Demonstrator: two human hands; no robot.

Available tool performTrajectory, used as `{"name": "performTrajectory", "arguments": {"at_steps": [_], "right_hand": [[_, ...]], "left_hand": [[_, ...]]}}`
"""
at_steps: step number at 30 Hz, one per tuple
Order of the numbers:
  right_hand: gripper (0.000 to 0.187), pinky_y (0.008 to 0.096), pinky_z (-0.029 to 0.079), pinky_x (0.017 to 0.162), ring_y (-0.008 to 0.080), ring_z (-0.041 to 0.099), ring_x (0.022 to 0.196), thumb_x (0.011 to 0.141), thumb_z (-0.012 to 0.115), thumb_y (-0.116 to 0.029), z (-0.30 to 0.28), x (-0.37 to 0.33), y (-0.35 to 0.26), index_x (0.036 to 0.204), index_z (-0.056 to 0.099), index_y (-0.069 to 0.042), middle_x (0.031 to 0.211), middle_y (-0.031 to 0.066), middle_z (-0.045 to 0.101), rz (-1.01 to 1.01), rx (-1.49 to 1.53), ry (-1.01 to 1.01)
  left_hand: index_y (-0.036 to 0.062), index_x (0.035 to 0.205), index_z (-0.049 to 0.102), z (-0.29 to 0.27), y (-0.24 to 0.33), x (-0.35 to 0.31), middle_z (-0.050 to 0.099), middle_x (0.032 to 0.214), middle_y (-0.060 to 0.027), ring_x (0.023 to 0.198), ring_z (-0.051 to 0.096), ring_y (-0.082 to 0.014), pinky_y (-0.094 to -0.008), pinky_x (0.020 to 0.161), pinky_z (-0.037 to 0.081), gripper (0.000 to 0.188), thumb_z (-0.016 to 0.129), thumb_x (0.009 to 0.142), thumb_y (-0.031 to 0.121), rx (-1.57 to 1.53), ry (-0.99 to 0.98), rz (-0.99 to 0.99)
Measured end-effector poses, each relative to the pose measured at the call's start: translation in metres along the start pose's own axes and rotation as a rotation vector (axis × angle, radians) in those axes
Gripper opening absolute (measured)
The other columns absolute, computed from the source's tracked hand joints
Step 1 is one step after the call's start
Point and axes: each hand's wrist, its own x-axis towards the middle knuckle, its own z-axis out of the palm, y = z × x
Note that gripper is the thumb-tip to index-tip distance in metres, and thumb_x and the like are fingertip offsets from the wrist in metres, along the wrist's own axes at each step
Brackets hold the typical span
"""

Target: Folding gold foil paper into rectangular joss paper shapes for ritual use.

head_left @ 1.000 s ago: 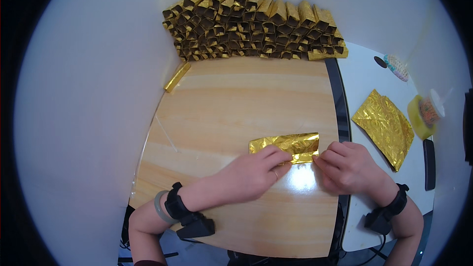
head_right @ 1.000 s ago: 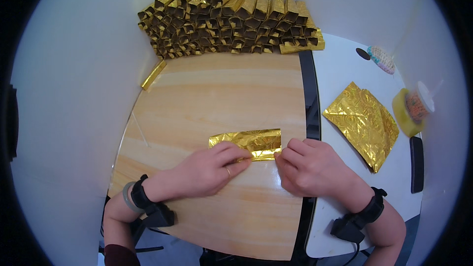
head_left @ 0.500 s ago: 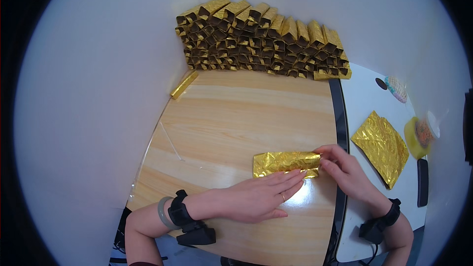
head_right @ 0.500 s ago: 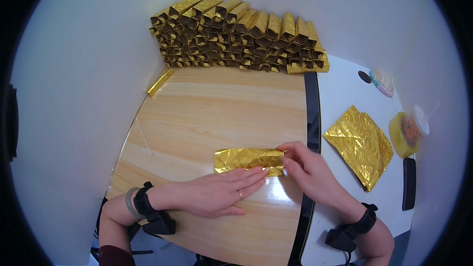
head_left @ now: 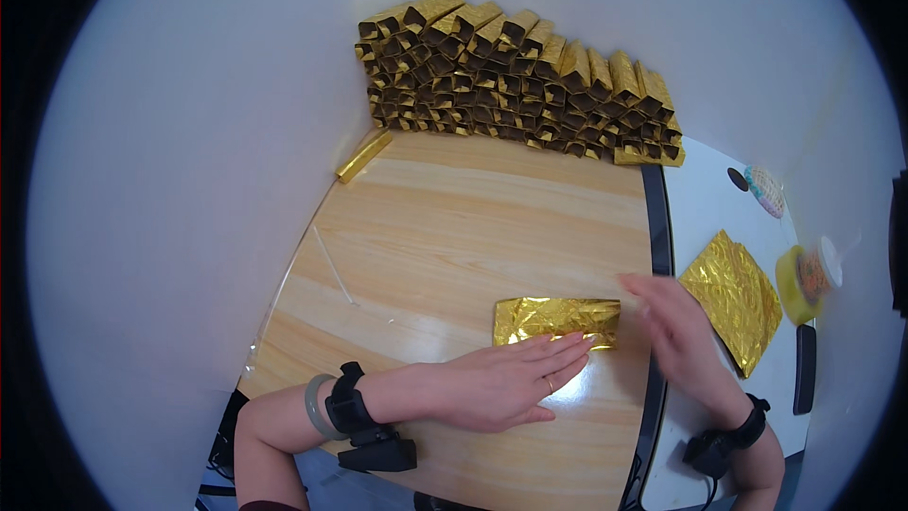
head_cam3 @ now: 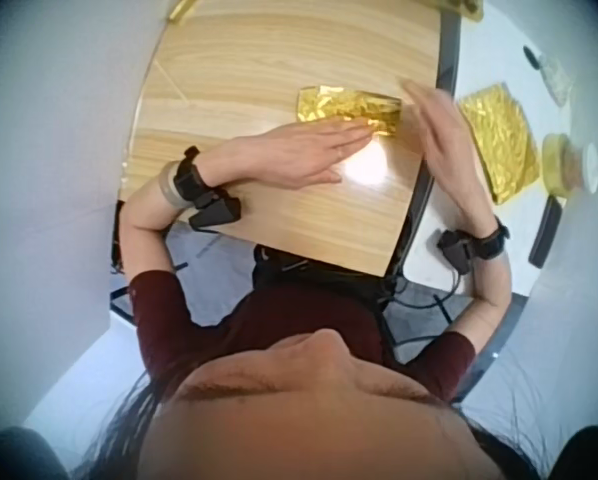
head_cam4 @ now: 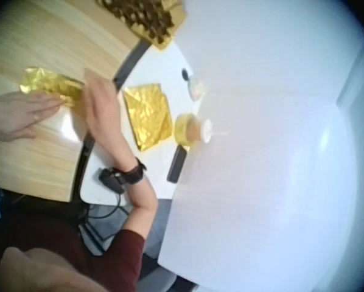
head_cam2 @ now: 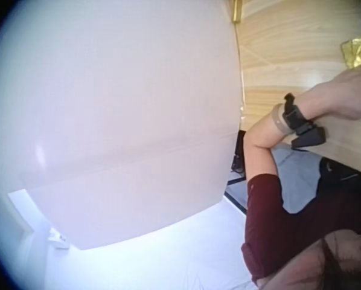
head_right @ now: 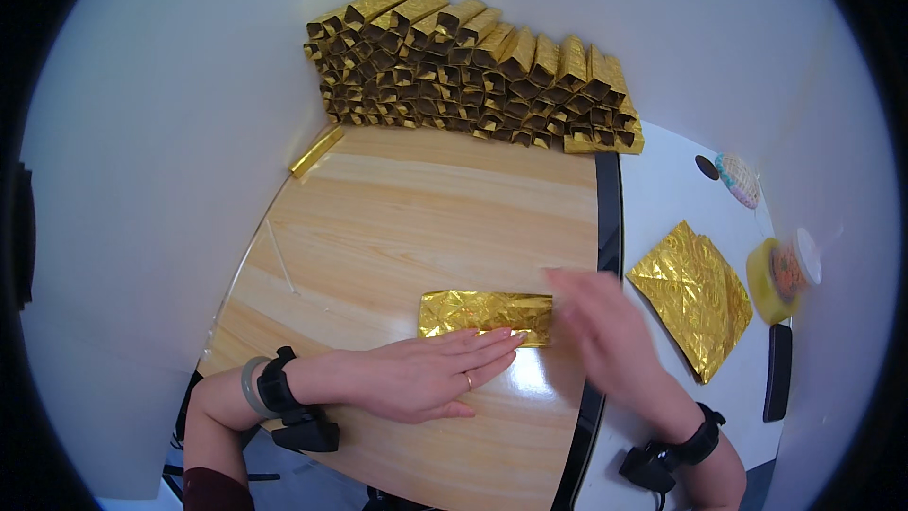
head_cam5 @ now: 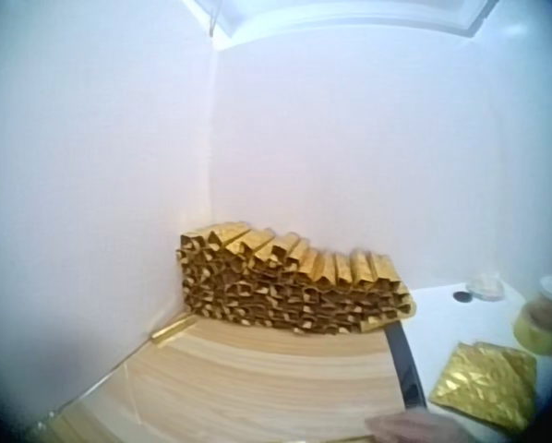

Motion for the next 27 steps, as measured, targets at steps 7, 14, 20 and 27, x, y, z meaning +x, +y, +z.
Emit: {"name": "performTrajectory", "arguments": {"at_steps": [7,14,20,27], "right_hand": [[0.097,0.0449,0.022,0.115,0.0313,0.029,0.142,0.085,0.05,-0.066,0.017,0.0,-0.005,0.143,0.028,0.008,0.149,0.0243,0.032,-0.097,-0.44,-0.365],[0.108,0.0459,0.023,0.115,0.0363,0.028,0.142,0.078,0.061,-0.064,0.011,-0.004,-0.014,0.143,0.021,0.012,0.15,0.0286,0.027,-0.072,-0.485,-0.283],[0.085,0.0466,0.026,0.114,0.0374,0.03,0.14,0.088,0.062,-0.041,0.005,-0.005,-0.022,0.144,0.023,0.009,0.149,0.0274,0.029,-0.051,-0.551,-0.152],[0.072,0.0452,0.031,0.112,0.0326,0.037,0.137,0.091,0.057,-0.041,0.024,-0.001,-0.011,0.142,0.033,0.004,0.147,0.0221,0.036,-0.21,-0.094,-0.387]], "left_hand": [[-0.0105,0.146,0.015,0.0,0.0,-0.001,0.016,0.153,-0.0288,0.146,0.014,-0.0348,-0.0434,0.119,0.017,0.069,0.045,0.099,0.029,-0.013,0.0,0.005],[-0.0103,0.146,0.016,0.004,-0.002,0.001,0.016,0.154,-0.0273,0.146,0.014,-0.0345,-0.0439,0.118,0.019,0.068,0.045,0.099,0.029,-0.024,0.021,0.014],[-0.0109,0.145,0.018,0.001,-0.001,-0.002,0.017,0.153,-0.0291,0.145,0.016,-0.0357,-0.0437,0.119,0.017,0.067,0.045,0.099,0.029,-0.025,0.015,0.006],[-0.0117,0.144,0.021,-0.002,0.001,0.003,0.022,0.151,-0.0294,0.144,0.019,-0.0373,-0.0442,0.119,0.016,0.067,0.044,0.099,0.031,-0.028,-0.084,-0.039]]}}
